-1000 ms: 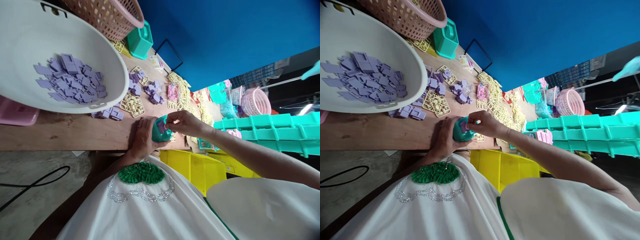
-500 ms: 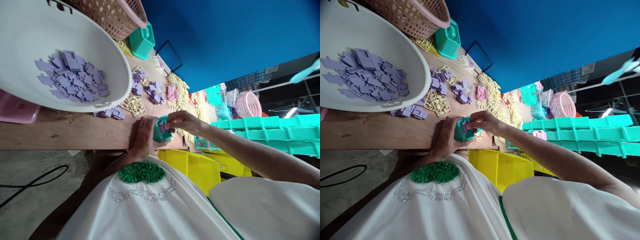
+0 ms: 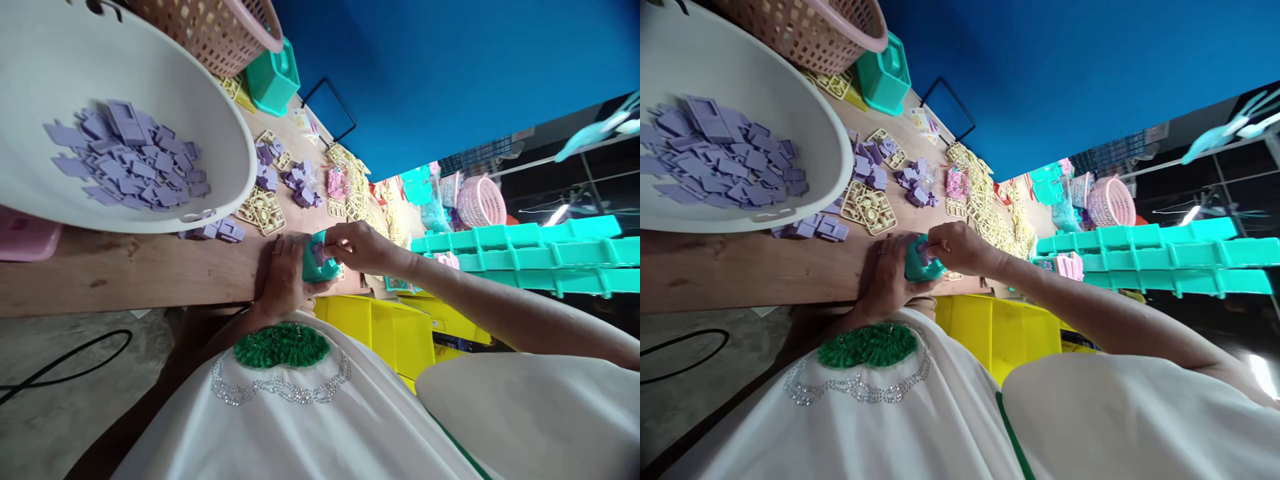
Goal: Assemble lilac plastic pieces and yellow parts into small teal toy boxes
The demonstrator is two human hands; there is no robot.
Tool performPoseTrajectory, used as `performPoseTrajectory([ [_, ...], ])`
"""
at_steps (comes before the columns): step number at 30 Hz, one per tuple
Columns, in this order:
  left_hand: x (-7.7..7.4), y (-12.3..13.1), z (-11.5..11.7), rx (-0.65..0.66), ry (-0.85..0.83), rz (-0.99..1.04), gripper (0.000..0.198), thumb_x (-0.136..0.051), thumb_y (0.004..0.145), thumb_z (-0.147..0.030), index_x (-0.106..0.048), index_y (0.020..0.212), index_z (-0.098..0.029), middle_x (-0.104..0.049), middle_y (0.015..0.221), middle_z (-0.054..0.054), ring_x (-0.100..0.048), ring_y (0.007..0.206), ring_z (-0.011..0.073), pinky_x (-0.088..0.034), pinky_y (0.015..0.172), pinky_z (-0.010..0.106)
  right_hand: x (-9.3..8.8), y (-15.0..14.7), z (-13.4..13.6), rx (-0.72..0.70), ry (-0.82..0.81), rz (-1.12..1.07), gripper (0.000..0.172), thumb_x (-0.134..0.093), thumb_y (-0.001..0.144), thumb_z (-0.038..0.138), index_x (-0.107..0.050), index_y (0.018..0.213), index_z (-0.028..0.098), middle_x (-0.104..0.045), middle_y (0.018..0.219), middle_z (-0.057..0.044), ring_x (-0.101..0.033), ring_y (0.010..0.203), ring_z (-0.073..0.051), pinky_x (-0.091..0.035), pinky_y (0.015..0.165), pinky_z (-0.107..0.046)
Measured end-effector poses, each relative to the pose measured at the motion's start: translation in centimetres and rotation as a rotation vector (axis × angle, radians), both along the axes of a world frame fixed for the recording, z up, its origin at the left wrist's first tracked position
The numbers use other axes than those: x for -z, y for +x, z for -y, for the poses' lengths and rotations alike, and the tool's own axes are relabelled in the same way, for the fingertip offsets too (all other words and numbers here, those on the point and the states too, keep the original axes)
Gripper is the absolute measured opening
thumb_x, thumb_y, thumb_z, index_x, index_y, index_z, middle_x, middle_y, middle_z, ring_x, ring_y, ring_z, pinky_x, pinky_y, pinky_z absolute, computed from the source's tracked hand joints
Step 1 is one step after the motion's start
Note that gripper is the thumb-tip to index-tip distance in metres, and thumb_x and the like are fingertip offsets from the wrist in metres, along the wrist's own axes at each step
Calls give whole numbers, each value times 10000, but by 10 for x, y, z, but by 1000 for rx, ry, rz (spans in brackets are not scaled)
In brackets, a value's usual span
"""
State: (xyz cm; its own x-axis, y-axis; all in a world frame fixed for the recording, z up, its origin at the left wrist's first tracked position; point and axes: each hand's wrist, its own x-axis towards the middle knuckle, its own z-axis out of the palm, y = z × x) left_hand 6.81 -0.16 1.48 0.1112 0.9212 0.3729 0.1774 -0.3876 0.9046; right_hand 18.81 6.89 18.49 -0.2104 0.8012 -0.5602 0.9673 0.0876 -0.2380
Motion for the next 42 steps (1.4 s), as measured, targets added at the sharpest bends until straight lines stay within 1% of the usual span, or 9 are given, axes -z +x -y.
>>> performPoseTrajectory([
  [5, -4, -4, 1, 4, -17, 1, 787, -941, 765, -381, -491, 1387, -211, -698, 1305, 140, -660, 1216, 360, -466, 1162, 553, -2, 15, 4, 190, -157, -266, 228, -724, 875, 398, -714, 763, 199, -748, 683, -24, -684, 663, -160, -521, 654, -290],
  [15, 0, -4, 2, -38, 4, 56, 906, -966, 718, -561, -523, 1430, -217, -663, 1320, 154, -647, 1242, 360, -524, 1112, 532, 5, 32, 26, 70, 208, -417, 263, -772, 900, 460, -719, 855, 207, -698, 862, -56, -682, 797, -177, -631, 773, -326],
  [21, -31, -38, -5, 49, 160, 255, 349, -701, 1031, -364, -727, 1353, -234, -770, 1167, 103, -736, 1106, 228, -607, 1042, 400, 7, 33, 38, -308, 538, -489, 167, -628, 1034, 318, -709, 910, 242, -721, 813, -65, -644, 799, -219, -577, 804, -428],
  [25, -55, -49, -7, 228, -135, 458, 200, -771, 976, -352, -856, 1092, -213, -838, 1024, 70, -796, 951, 207, -681, 883, 340, 17, 39, 45, -598, 690, -489, 157, -589, 1055, 243, -742, 1073, 274, -785, 948, -71, -680, 885, -238, -564, 944, -493],
  [28, -60, -44, -4, 268, -365, 618, 241, -865, 875, -408, -870, 1011, -209, -850, 1013, 61, -815, 945, 221, -710, 864, 355, 25, 44, 53, -627, 784, -440, 203, -564, 1072, 259, -758, 1126, 283, -805, 1057, -90, -692, 1028, -274, -556, 1014, -543],
  [31, -62, -39, 2, 226, -424, 651, 298, -923, 800, -415, -847, 975, -186, -841, 972, 60, -809, 886, 198, -710, 843, 329, 34, 41, 64, -530, 827, -543, 234, -540, 1084, 266, -772, 1116, 271, -809, 1047, -104, -698, 1031, -279, -572, 989, -547],
  [34, -68, -38, 9, 183, -346, 598, 251, -897, 839, -383, -800, 951, -180, -812, 954, 52, -795, 861, 174, -696, 841, 303, 38, 32, 76, -199, 752, -752, 248, -572, 1096, 358, -786, 1047, 242, -797, 964, -108, -699, 917, -247, -594, 905, -479],
  [38, -74, -38, 14, 88, -79, 438, 119, -826, 929, -308, -793, 1001, -219, -803, 982, 51, -779, 978, 193, -668, 941, 351, 36, 25, 84, 298, 319, -1028, 393, -779, 949, 601, -793, 925, 209, -778, 920, -73, -699, 866, -193, -605, 830, -350],
  [42, -74, -35, 14, 61, 140, 284, 127, -787, 964, -216, -794, 1084, -255, -807, 1014, 38, -751, 1040, 197, -636, 994, 388, 35, 28, 83, 502, -11, -1219, 443, -948, 764, 589, -781, 838, 185, -751, 817, -21, -685, 791, -147, -583, 821, -301],
])
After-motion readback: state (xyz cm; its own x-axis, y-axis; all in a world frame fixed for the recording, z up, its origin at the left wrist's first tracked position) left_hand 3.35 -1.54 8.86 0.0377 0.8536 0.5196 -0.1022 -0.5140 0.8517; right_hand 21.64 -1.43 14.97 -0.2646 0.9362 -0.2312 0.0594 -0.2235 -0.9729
